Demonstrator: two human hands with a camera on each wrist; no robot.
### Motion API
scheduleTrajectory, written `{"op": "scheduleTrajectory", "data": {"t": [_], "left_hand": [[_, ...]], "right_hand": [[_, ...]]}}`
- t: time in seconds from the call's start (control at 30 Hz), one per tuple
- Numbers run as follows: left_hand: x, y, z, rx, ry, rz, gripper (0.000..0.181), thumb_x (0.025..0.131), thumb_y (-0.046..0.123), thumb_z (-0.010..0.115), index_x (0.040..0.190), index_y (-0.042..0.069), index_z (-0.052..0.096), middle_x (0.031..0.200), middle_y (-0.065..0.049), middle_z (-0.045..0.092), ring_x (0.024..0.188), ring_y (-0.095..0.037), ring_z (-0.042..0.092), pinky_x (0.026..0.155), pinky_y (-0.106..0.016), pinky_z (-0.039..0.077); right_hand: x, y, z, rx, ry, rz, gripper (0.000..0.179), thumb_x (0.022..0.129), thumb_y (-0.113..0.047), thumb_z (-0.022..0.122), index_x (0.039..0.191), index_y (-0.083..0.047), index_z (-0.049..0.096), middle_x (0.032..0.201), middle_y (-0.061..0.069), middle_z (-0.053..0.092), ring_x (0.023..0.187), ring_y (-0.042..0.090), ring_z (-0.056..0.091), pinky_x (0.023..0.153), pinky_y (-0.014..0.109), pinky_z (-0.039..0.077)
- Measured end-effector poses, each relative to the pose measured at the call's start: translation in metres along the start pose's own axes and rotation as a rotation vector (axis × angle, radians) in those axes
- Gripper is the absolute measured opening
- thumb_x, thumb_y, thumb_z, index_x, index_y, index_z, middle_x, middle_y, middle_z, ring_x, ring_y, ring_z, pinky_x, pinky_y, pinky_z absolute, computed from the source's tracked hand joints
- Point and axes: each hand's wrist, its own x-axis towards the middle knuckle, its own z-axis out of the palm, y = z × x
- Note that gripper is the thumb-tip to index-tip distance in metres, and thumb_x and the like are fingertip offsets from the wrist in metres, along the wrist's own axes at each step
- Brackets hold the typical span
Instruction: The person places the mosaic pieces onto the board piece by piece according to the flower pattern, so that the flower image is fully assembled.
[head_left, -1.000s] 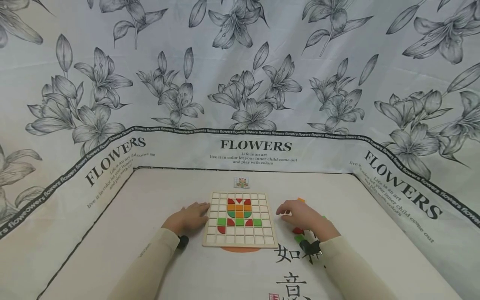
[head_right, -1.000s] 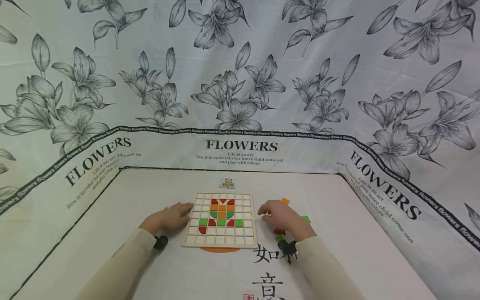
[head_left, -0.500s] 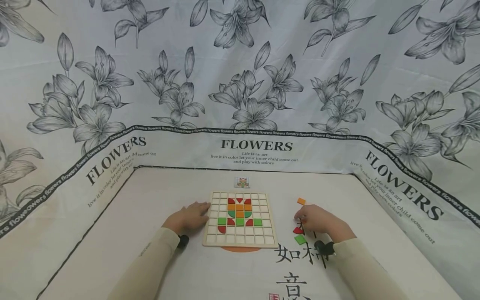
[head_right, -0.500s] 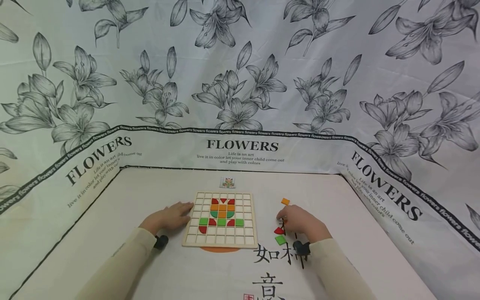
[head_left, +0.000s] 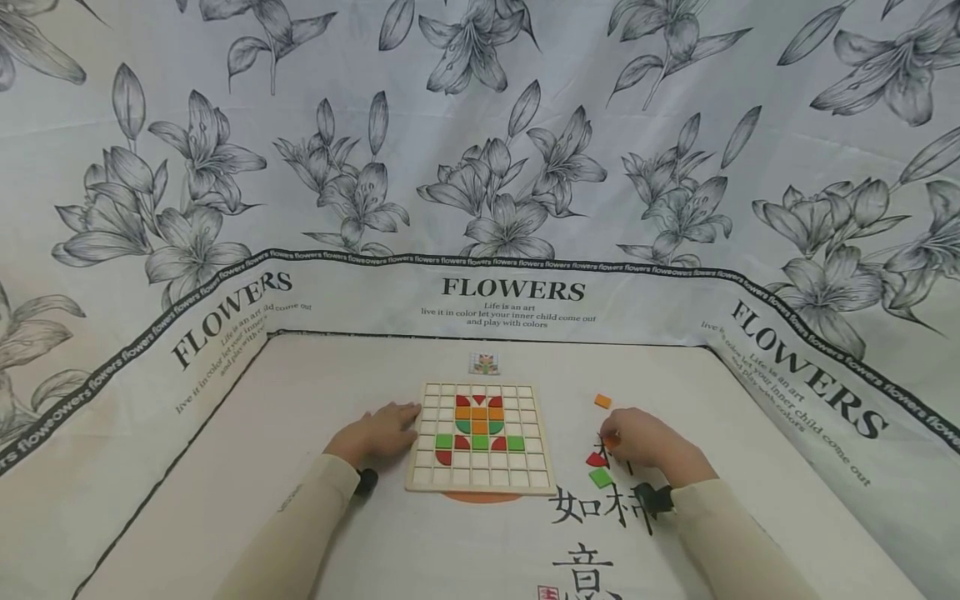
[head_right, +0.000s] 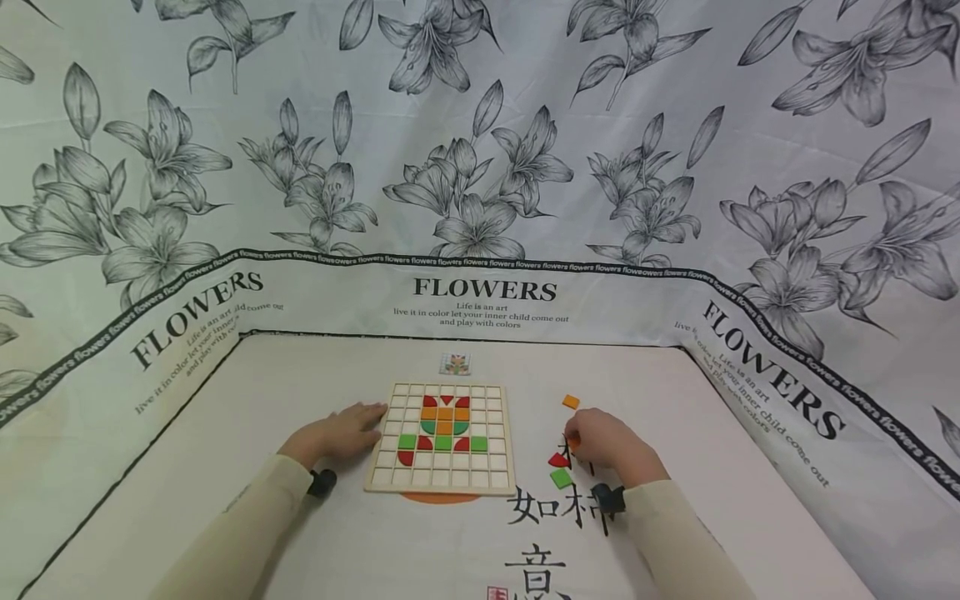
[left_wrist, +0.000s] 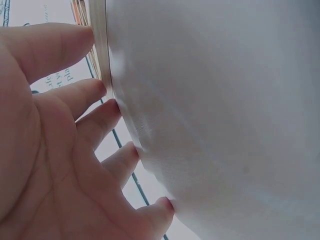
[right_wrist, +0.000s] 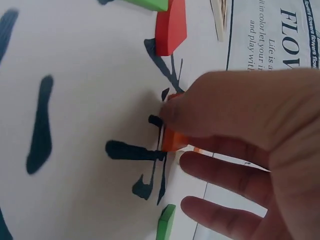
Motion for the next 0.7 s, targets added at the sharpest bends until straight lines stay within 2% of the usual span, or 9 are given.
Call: {"op": "scheduleTrajectory", "data": {"t": [0.37, 0.57, 0.7], "left_hand": [[-0.003, 0.004, -0.002, -0.012, -0.007, -0.001, 0.056, 0.099, 0.032, 0.044, 0.152, 0.015, 0.034, 0.159, -0.006, 0.031, 0.150, -0.032, 0.019, 0.120, -0.061, 0.015], [-0.001, 0.002, -0.002, -0.007, -0.006, 0.003, 0.057, 0.099, 0.033, 0.044, 0.152, 0.016, 0.034, 0.159, -0.005, 0.031, 0.150, -0.032, 0.020, 0.120, -0.061, 0.015], [-0.001, 0.001, -0.001, -0.009, -0.006, 0.000, 0.057, 0.099, 0.033, 0.044, 0.152, 0.016, 0.034, 0.159, -0.005, 0.032, 0.150, -0.032, 0.020, 0.120, -0.060, 0.016]], "right_hand": [[0.006, -0.010, 0.009, -0.016, 0.088, -0.069, 0.025, 0.084, -0.014, 0.073, 0.108, -0.011, 0.071, 0.103, 0.000, 0.069, 0.088, 0.017, 0.056, 0.090, 0.044, 0.053], [0.007, -0.018, 0.009, -0.018, 0.141, -0.152, 0.026, 0.088, -0.021, 0.067, 0.110, -0.007, 0.071, 0.097, -0.001, 0.069, 0.081, 0.012, 0.054, 0.082, 0.037, 0.053], [0.009, -0.026, 0.012, 0.026, 0.142, -0.186, 0.024, 0.090, -0.021, 0.065, 0.111, -0.011, 0.072, 0.095, -0.003, 0.066, 0.078, 0.011, 0.051, 0.073, 0.032, 0.050]]}}
